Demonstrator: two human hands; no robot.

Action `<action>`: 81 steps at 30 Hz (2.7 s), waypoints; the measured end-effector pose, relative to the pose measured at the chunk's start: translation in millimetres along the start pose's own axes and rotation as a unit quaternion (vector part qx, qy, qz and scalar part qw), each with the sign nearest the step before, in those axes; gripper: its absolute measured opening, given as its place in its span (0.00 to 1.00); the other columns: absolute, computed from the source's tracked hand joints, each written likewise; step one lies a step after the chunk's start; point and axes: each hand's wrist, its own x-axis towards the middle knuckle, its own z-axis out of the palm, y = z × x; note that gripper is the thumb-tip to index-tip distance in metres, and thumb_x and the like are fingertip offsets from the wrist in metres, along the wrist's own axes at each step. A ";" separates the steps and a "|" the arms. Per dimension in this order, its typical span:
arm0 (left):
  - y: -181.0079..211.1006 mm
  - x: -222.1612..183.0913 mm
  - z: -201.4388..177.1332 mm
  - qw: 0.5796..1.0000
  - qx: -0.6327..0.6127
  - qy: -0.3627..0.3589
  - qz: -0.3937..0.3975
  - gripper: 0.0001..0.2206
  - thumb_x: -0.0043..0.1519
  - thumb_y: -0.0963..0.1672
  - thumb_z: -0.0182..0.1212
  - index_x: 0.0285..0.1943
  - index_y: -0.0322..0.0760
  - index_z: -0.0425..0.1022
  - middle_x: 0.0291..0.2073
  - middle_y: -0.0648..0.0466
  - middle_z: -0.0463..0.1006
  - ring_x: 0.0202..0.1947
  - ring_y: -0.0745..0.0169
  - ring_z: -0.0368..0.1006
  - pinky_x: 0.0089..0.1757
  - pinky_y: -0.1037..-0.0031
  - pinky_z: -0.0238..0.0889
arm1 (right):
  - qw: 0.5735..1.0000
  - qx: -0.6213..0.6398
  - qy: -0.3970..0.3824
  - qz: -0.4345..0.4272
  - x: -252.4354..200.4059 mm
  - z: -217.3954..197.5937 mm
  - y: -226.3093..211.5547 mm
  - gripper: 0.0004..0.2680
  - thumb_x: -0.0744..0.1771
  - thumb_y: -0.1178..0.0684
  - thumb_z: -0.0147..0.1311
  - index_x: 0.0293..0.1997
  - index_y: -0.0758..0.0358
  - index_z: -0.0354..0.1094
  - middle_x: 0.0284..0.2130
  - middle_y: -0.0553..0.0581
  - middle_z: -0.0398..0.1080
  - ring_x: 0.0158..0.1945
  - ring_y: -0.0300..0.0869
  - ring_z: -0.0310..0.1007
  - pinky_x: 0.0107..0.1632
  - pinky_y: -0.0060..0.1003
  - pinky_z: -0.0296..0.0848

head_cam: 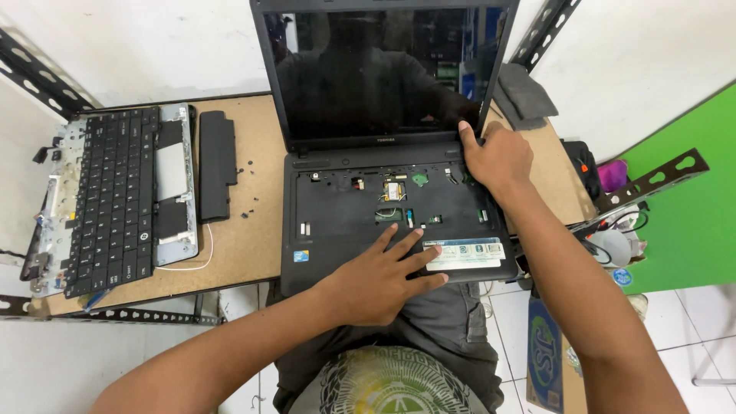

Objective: Disassembling a laptop by removing screws and prying open the casing to access internal components.

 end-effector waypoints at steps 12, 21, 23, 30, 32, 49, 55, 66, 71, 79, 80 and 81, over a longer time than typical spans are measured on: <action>-133.6 97.5 30.6 0.966 0.002 0.029 -0.256 0.26 0.55 0.54 0.53 0.60 0.41 0.67 0.50 0.47 0.70 0.53 0.44 0.65 0.47 0.52 0.60 | 1.000 -0.023 -0.008 0.007 10.7 2.4 6.2 0.22 0.66 0.32 0.46 0.37 0.69 0.69 0.32 0.76 0.70 0.43 0.70 0.69 0.43 0.57 0.67; -145.4 127.6 28.1 0.965 -0.036 0.032 -0.259 0.13 0.52 0.45 0.61 0.36 0.26 0.74 0.35 0.43 0.67 0.42 0.44 0.65 0.42 0.60 0.66 | 0.999 -0.033 -0.032 -0.011 14.0 -0.5 6.4 0.22 0.65 0.34 0.47 0.33 0.71 0.68 0.30 0.77 0.70 0.41 0.70 0.70 0.42 0.57 0.68; -146.8 127.8 27.6 0.966 -0.034 0.036 -0.254 0.12 0.51 0.45 0.62 0.34 0.27 0.73 0.33 0.43 0.67 0.41 0.45 0.66 0.41 0.61 0.66 | 0.998 -0.039 -0.042 -0.010 18.1 1.1 10.4 0.21 0.65 0.34 0.47 0.33 0.70 0.68 0.30 0.76 0.70 0.41 0.69 0.71 0.41 0.56 0.69; -151.5 134.2 27.2 0.971 -0.018 0.032 -0.236 0.12 0.49 0.44 0.65 0.31 0.28 0.71 0.29 0.44 0.68 0.35 0.48 0.68 0.37 0.64 0.66 | 0.998 -0.034 -0.055 -0.023 19.8 -1.9 11.2 0.20 0.65 0.36 0.49 0.32 0.71 0.68 0.29 0.76 0.70 0.40 0.70 0.71 0.40 0.57 0.69; -151.1 135.7 22.4 0.972 -0.023 0.028 -0.231 0.11 0.49 0.44 0.65 0.30 0.28 0.71 0.29 0.42 0.68 0.34 0.48 0.68 0.37 0.65 0.66 | 0.997 -0.037 -0.064 -0.016 24.2 0.0 13.2 0.20 0.65 0.35 0.49 0.34 0.70 0.68 0.30 0.75 0.70 0.41 0.70 0.71 0.41 0.57 0.69; -151.3 155.2 3.3 0.968 -0.045 -0.066 -0.238 0.11 0.46 0.44 0.65 0.30 0.29 0.71 0.28 0.42 0.71 0.31 0.44 0.73 0.33 0.58 0.68 | 0.993 -0.036 -0.107 0.012 27.2 -1.5 15.9 0.19 0.65 0.36 0.48 0.37 0.67 0.70 0.34 0.74 0.71 0.44 0.69 0.69 0.44 0.55 0.68; -157.4 162.1 11.7 0.962 -0.071 -0.086 -0.248 0.12 0.47 0.44 0.64 0.32 0.28 0.72 0.27 0.44 0.73 0.29 0.47 0.74 0.32 0.60 0.69 | 0.992 -0.033 -0.118 0.015 27.1 -5.0 15.4 0.19 0.65 0.36 0.48 0.37 0.67 0.70 0.34 0.75 0.71 0.45 0.70 0.69 0.44 0.55 0.69; -147.4 157.3 1.1 0.960 -0.069 -0.124 -0.240 0.09 0.48 0.43 0.64 0.26 0.30 0.73 0.19 0.48 0.73 0.21 0.51 0.73 0.27 0.64 0.69 | 0.991 0.010 -0.130 0.014 24.7 -7.5 19.4 0.16 0.64 0.40 0.53 0.32 0.67 0.69 0.31 0.74 0.71 0.43 0.68 0.70 0.43 0.54 0.69; -146.7 154.8 -10.4 0.960 -0.083 -0.118 -0.241 0.07 0.47 0.42 0.63 0.22 0.32 0.73 0.15 0.51 0.72 0.17 0.56 0.71 0.24 0.70 0.67 | 0.990 0.034 -0.139 0.012 23.1 -12.9 19.8 0.15 0.63 0.39 0.54 0.28 0.63 0.69 0.26 0.70 0.71 0.41 0.65 0.71 0.42 0.51 0.68; -136.3 153.8 -30.3 0.960 -0.091 -0.088 -0.250 0.08 0.48 0.42 0.64 0.22 0.30 0.73 0.16 0.49 0.72 0.19 0.52 0.73 0.24 0.68 0.66 | 0.991 0.072 -0.107 0.025 16.6 -4.7 28.9 0.15 0.63 0.37 0.54 0.30 0.61 0.64 0.28 0.68 0.70 0.44 0.63 0.70 0.44 0.51 0.67; -132.8 152.7 -33.0 0.961 -0.086 -0.069 -0.254 0.07 0.48 0.41 0.63 0.23 0.29 0.73 0.19 0.46 0.73 0.21 0.52 0.73 0.25 0.68 0.68 | 0.992 0.095 -0.078 0.025 12.0 -5.0 28.7 0.14 0.63 0.39 0.54 0.31 0.60 0.63 0.26 0.66 0.69 0.43 0.62 0.70 0.42 0.51 0.67; -129.7 151.5 -35.4 0.961 -0.082 -0.051 -0.259 0.06 0.49 0.41 0.62 0.24 0.28 0.73 0.22 0.43 0.75 0.23 0.51 0.74 0.27 0.69 0.70 | 0.991 0.119 -0.050 0.025 7.5 -4.8 28.6 0.13 0.64 0.40 0.54 0.32 0.59 0.62 0.24 0.63 0.68 0.41 0.61 0.71 0.41 0.51 0.67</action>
